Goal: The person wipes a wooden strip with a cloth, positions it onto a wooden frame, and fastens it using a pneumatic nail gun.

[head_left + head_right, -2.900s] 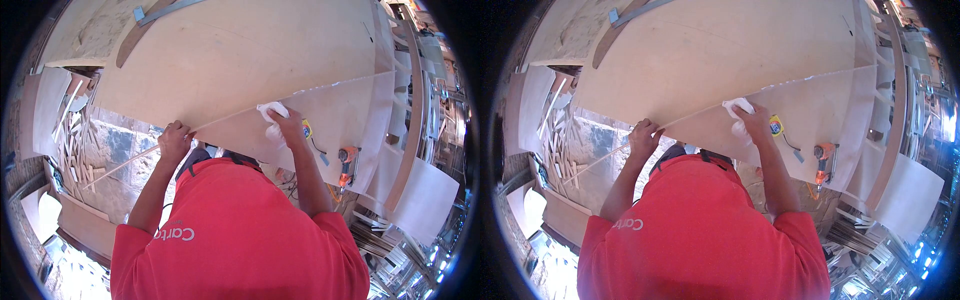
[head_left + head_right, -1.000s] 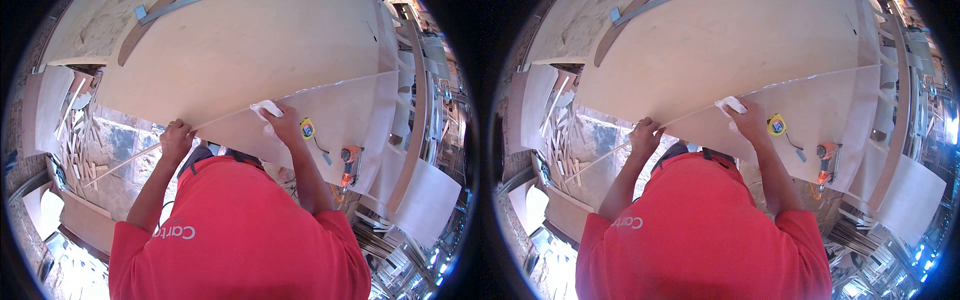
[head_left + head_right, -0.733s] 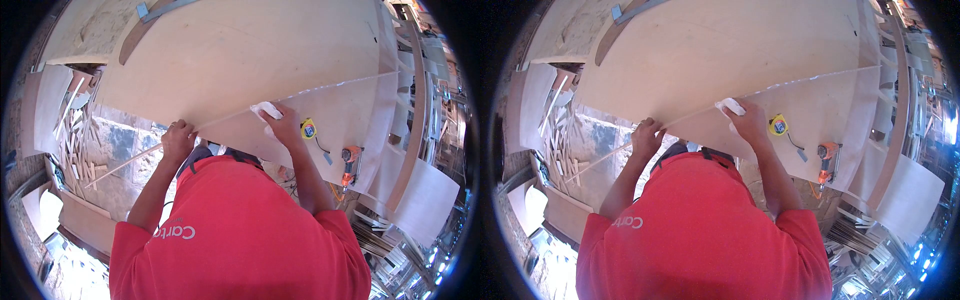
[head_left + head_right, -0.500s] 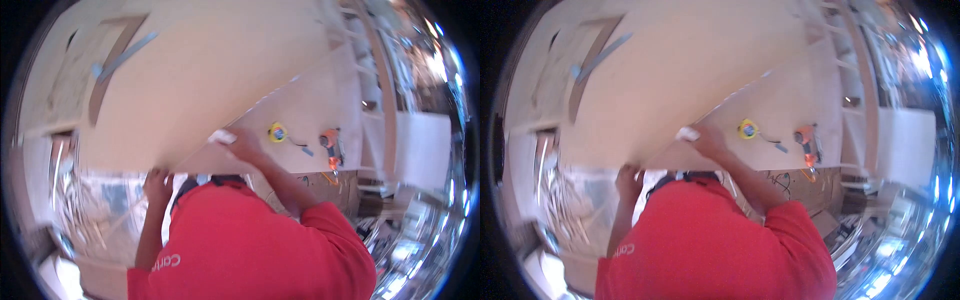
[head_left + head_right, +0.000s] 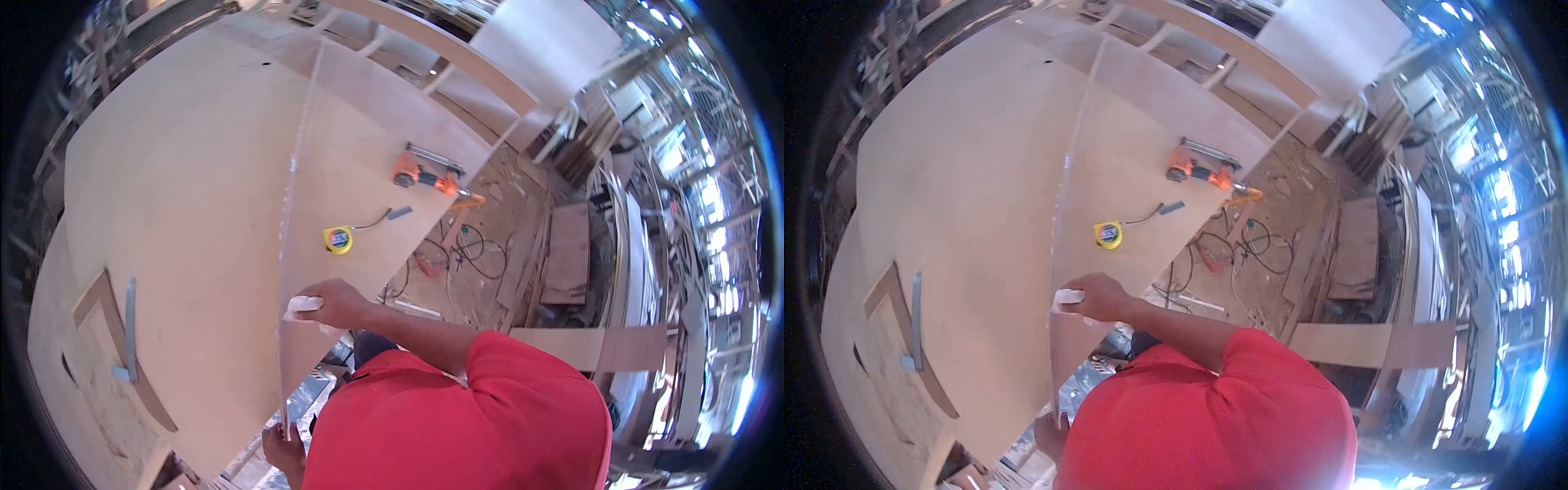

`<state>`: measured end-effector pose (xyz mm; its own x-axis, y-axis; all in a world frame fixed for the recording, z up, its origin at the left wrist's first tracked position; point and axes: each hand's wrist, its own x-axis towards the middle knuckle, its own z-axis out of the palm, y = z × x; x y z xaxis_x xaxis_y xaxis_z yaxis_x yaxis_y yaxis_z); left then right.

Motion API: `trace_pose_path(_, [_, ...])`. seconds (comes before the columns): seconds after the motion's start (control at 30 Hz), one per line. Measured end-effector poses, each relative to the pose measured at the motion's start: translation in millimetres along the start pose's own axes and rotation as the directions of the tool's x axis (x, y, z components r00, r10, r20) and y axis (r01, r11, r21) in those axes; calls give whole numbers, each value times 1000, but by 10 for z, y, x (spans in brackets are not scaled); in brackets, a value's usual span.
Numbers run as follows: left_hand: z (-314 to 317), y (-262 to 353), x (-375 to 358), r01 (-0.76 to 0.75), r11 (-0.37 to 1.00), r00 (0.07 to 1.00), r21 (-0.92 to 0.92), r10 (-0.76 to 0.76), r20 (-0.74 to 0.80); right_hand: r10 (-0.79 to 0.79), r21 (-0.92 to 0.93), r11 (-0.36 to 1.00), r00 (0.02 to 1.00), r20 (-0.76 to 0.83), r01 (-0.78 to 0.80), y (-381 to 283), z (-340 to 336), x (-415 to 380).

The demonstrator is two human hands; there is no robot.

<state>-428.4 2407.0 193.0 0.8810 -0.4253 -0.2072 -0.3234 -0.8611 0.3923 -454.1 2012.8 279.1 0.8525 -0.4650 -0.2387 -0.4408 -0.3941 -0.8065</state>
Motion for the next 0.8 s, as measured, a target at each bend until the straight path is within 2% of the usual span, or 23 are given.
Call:
trace_pose_path(0.03, [35, -134, -21, -29, 1000, 1000, 12, 29, 4, 6, 27, 1000, 998, -57, -4, 45, -45, -50])
trace_pose_path(0.1, [150, -380, -12, -72, 993, 991, 89, 61, 119, 7, 60, 998, 994, -114, 0, 125, -206, -170])
trace_pose_path(0.13, [195, -444, -50, -182, 978, 983, 99, 181, 20, 3, 78, 997, 990, -139, 8, 159, -284, -233])
trace_pose_path(0.17, [239, -514, -56, -197, 975, 980, 104, 196, 18, 3, 83, 997, 988, -154, 10, 220, -335, -278])
trace_pose_path(0.23, [299, -587, -12, -108, 975, 993, 194, 98, 61, 4, 98, 995, 977, -213, 18, 346, -448, -355])
trace_pose_path(0.27, [348, -615, 0, -69, 936, 997, 344, 50, 66, -1, 98, 995, 975, -222, 24, 387, -511, -407])
trace_pose_path(0.3, [378, -703, -9, -74, 936, 997, 343, 57, 58, 21, 164, 986, 971, -240, 19, 419, -579, -465])
trace_pose_path(0.37, [440, -843, -24, -317, 939, 941, 135, 329, -81, 35, 227, 974, 964, -265, 27, 488, -699, -561])
trace_pose_path(0.4, [402, -753, -112, -123, 971, 987, 204, 141, -77, 35, 246, 969, 963, -266, 32, 538, -768, -601])
trace_pose_path(0.43, [307, -652, -159, -132, 971, 985, 201, 151, -84, 38, 265, 963, 962, -270, 36, 577, -836, -654])
trace_pose_path(0.5, [169, -492, -241, -398, 900, 895, 179, 424, -140, 48, 287, 957, 960, -276, 35, 610, -961, -794])
trace_pose_path(0.53, [197, -514, -276, -314, 937, 940, 152, 330, -87, 63, 309, 951, 961, -269, 24, 619, -1031, -858])
trace_pose_path(0.57, [228, -538, -307, -323, 935, 936, 148, 339, -92, 60, 304, 952, 958, -280, 29, 640, -1094, -919])
trace_pose_path(0.63, [247, -549, -328, -201, 947, 975, 249, 219, -47, 28, 316, 946, 959, -281, 65, 694, -1185, -1046])
trace_pose_path(0.67, [232, -574, -337, -211, 965, 976, 155, 218, -30, 34, 316, 947, 954, -297, 65, 728, -1223, -1094])
trace_pose_path(0.73, [247, -578, -367, -207, 965, 976, 159, 214, -26, 33, 225, 973, 949, -314, 40, 798, -1270, -1191])
trace_pose_path(0.8, [247, -587, -384, -168, 980, 984, 109, 174, -45, 46, 255, 966, 938, -343, 45, 871, -1283, -1283])
